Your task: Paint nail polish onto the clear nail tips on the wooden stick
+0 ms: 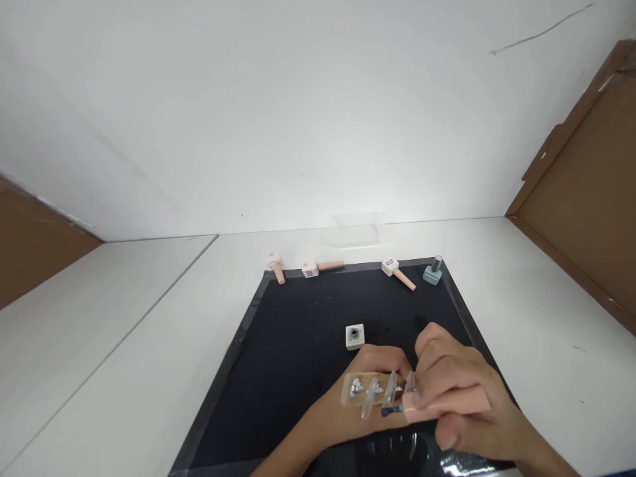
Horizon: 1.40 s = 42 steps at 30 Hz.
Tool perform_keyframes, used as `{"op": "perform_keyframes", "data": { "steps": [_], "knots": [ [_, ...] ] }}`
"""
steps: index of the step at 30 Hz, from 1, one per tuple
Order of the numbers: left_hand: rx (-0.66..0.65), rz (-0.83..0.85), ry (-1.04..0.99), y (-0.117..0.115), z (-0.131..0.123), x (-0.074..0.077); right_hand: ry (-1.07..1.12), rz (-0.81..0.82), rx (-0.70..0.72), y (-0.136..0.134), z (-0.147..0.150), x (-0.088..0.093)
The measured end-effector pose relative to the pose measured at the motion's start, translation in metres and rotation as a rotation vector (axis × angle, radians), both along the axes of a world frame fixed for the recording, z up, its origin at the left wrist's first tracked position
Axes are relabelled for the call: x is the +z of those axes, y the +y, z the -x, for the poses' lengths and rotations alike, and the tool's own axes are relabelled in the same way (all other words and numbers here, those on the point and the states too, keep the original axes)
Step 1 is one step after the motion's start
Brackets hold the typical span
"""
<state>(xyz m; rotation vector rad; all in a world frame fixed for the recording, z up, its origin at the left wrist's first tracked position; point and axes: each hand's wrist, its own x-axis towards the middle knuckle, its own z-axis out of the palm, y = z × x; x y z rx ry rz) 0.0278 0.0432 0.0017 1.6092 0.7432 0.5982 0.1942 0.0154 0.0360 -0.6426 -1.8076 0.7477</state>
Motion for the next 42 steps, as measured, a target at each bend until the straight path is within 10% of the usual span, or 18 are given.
{"op": "perform_keyframes", "data": {
  "steps": [42],
  "knots": [
    [-0.196, 0.623, -0.396, 0.007, 0.003, -0.02, 0.05, 0.055, -0.009, -0.001, -0.001, -0.005]
  ]
}}
